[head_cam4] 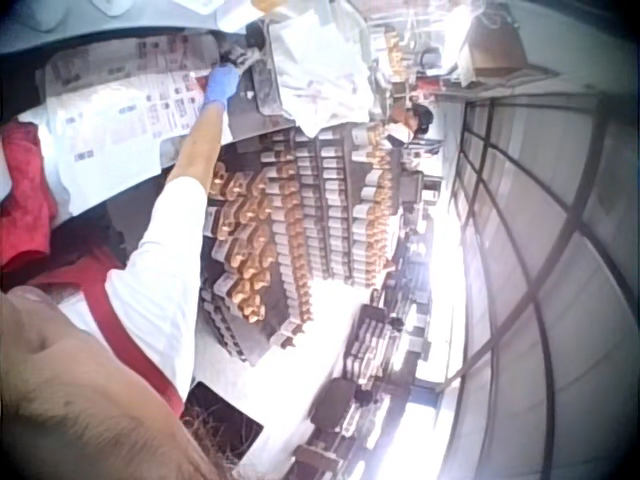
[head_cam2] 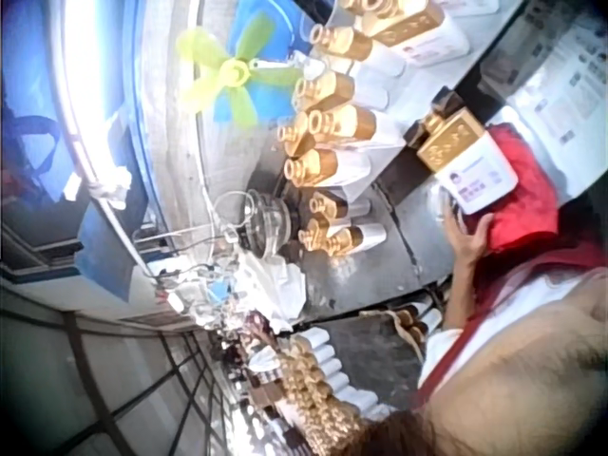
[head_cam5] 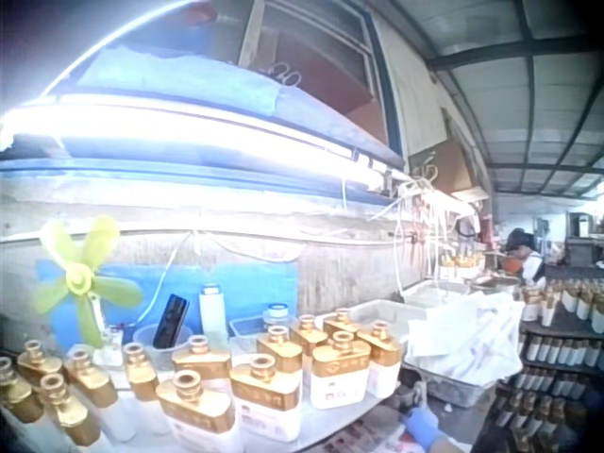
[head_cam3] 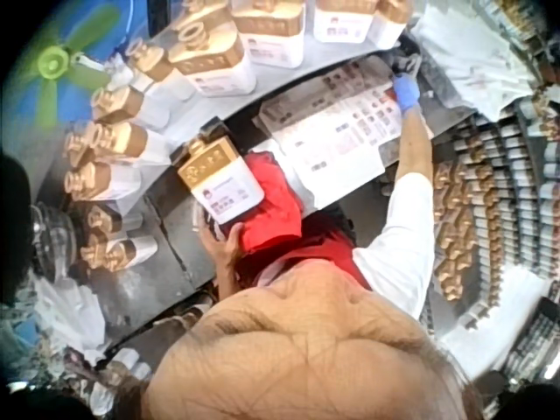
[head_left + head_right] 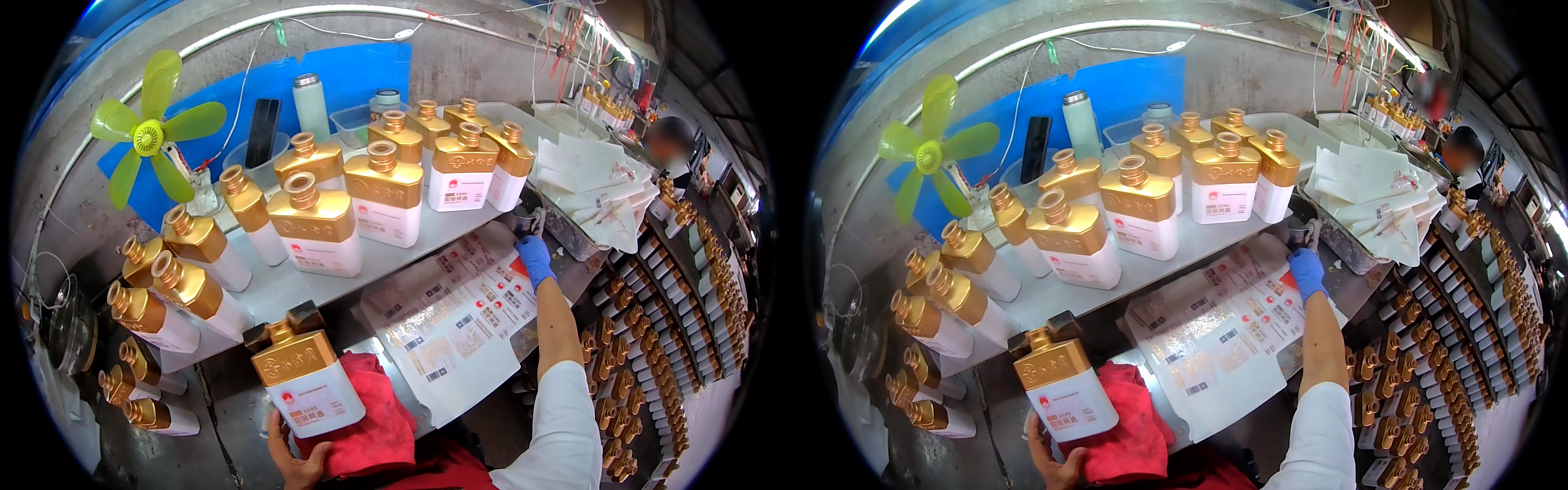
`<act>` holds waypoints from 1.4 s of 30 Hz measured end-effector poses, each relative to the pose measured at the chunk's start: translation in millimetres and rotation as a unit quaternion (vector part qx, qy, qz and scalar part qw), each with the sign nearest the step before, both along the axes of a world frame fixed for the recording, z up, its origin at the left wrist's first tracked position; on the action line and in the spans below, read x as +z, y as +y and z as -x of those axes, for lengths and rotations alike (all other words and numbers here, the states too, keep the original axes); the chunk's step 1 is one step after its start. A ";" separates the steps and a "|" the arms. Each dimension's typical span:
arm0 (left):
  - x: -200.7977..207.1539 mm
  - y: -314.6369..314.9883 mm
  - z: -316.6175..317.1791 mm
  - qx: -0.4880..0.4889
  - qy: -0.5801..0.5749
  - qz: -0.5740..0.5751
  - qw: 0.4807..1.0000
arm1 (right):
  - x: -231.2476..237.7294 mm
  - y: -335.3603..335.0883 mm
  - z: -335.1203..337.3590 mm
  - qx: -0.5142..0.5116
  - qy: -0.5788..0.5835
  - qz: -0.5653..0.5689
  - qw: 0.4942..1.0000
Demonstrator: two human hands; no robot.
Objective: The person applies adhesive labels to the sides of white and gold bottles using a red cloth to hold them steady. They smooth the labels with a small red tool and wipe the bottle necks with a grey cloth before placing the finished bottles on a nearby table.
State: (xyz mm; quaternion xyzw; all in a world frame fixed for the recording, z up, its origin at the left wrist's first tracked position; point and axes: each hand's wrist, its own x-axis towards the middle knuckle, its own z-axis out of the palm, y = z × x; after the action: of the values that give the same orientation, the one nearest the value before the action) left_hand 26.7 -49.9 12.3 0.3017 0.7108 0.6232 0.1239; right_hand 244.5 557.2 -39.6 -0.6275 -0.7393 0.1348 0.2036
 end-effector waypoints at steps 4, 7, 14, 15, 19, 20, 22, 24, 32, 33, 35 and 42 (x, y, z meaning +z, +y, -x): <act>0.4 -5.4 -2.9 0.021 0.002 0.010 1.000 | 1.9 -9.3 -3.5 0.078 0.094 0.007 0.992; 5.7 -2.7 -2.9 0.014 -0.010 0.008 1.000 | -2.8 -5.3 -16.4 0.069 0.182 0.041 0.980; 11.6 3.6 -0.3 -0.008 -0.011 0.009 1.000 | -13.6 6.4 -26.3 0.011 0.265 0.000 0.964; 12.0 3.3 -0.7 -0.009 -0.012 0.005 1.000 | -11.0 5.8 -27.1 0.004 0.257 0.002 0.966; -8.4 -14.4 8.1 0.045 0.140 -0.015 0.989 | 40.1 -36.3 -15.0 0.040 0.151 -0.012 0.988; -9.1 -15.0 12.1 0.062 0.151 -0.022 0.986 | 43.2 -37.6 -22.0 0.114 0.109 -0.037 0.987; 7.5 -18.0 17.5 0.112 0.186 -0.009 0.976 | 72.3 -96.1 14.0 0.186 0.106 0.030 0.976; 31.6 -7.3 20.9 0.102 0.201 -0.007 0.974 | 102.6 -169.6 52.4 0.270 0.172 0.153 0.935; 116.6 43.8 24.4 -0.210 -0.244 -0.094 0.942 | 219.0 -376.4 124.6 0.423 0.258 0.479 0.725; 116.3 41.9 25.8 -0.211 -0.248 -0.092 0.941 | 218.6 -382.2 129.5 0.430 0.254 0.478 0.723; 114.0 38.0 30.0 -0.181 -0.272 -0.109 0.939 | 215.8 -389.8 136.4 0.438 0.246 0.476 0.721; 104.7 39.6 43.8 -0.097 -0.233 -0.136 0.958 | 200.0 -394.5 158.4 0.414 0.271 0.469 0.731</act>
State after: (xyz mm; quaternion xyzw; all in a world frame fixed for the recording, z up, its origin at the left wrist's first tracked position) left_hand -17.1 -10.3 116.9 0.2295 0.5378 0.7524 0.3035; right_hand 86.2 162.7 160.4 -0.2118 -0.6819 0.7001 -0.0010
